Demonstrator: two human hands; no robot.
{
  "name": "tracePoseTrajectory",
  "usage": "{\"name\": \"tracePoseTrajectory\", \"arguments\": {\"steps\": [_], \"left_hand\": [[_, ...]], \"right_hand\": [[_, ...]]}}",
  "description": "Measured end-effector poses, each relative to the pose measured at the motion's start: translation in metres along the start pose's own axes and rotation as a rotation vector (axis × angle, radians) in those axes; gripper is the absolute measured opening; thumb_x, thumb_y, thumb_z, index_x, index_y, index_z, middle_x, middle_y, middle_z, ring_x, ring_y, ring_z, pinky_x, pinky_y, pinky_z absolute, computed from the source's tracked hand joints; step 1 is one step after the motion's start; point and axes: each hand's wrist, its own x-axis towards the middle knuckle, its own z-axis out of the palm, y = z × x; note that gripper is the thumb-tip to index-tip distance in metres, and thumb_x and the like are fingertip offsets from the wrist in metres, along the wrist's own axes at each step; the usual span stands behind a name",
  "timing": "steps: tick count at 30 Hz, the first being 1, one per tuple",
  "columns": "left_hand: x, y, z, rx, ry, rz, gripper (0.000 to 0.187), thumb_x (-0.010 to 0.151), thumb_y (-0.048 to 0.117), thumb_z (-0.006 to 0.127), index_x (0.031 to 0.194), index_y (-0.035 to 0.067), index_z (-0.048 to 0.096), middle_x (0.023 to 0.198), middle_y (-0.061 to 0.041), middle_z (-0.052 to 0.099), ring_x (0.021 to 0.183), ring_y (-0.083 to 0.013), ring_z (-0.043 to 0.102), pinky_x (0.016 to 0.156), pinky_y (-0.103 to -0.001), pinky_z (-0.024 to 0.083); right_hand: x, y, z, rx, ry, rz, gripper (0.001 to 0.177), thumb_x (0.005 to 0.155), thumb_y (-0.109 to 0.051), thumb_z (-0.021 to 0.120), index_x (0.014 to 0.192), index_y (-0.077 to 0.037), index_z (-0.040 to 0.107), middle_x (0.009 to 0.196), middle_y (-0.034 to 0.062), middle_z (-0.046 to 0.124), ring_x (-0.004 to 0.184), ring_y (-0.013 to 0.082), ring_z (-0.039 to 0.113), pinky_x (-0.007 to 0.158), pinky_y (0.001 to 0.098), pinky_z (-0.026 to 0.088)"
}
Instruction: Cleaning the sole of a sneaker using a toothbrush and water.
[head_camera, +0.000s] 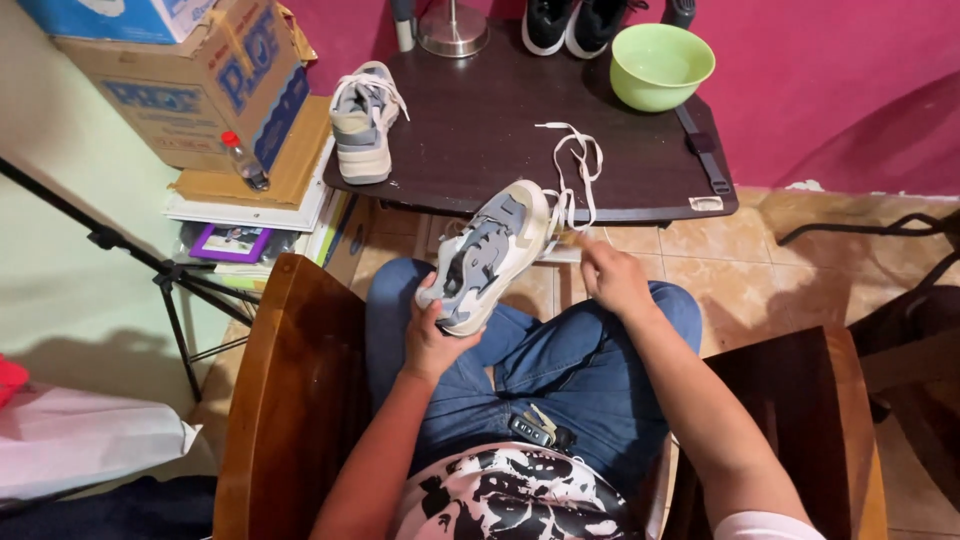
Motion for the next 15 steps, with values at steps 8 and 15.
{"name": "tracePoseTrajectory", "arguments": {"steps": [8, 15], "left_hand": [[-0.001, -0.003, 0.005, 0.05, 0.0, 0.096, 0.107, 0.058, 0.035, 0.092, 0.146, 0.025, 0.032, 0.142, -0.023, 0.055, 0.118, -0.0387, 0.065, 0.088, -0.042, 0.062], [-0.014, -0.012, 0.007, 0.048, -0.028, 0.076, 0.113, 0.053, 0.033, 0.095, 0.146, 0.025, 0.032, 0.142, -0.024, 0.054, 0.12, -0.039, 0.063, 0.087, -0.044, 0.061]], "right_hand": [[-0.004, 0.004, 0.002, -0.037, 0.031, 0.187, 0.035, 0.094, -0.022, 0.063, 0.129, -0.024, 0.069, 0.079, 0.0071, 0.067, 0.07, 0.0325, 0.07, 0.064, 0.0473, 0.058], [-0.006, 0.003, -0.003, 0.001, -0.002, 0.012, 0.042, 0.09, -0.014, 0.061, 0.13, -0.023, 0.067, 0.07, 0.0041, 0.061, 0.062, 0.029, 0.067, 0.06, 0.0436, 0.058]]}}
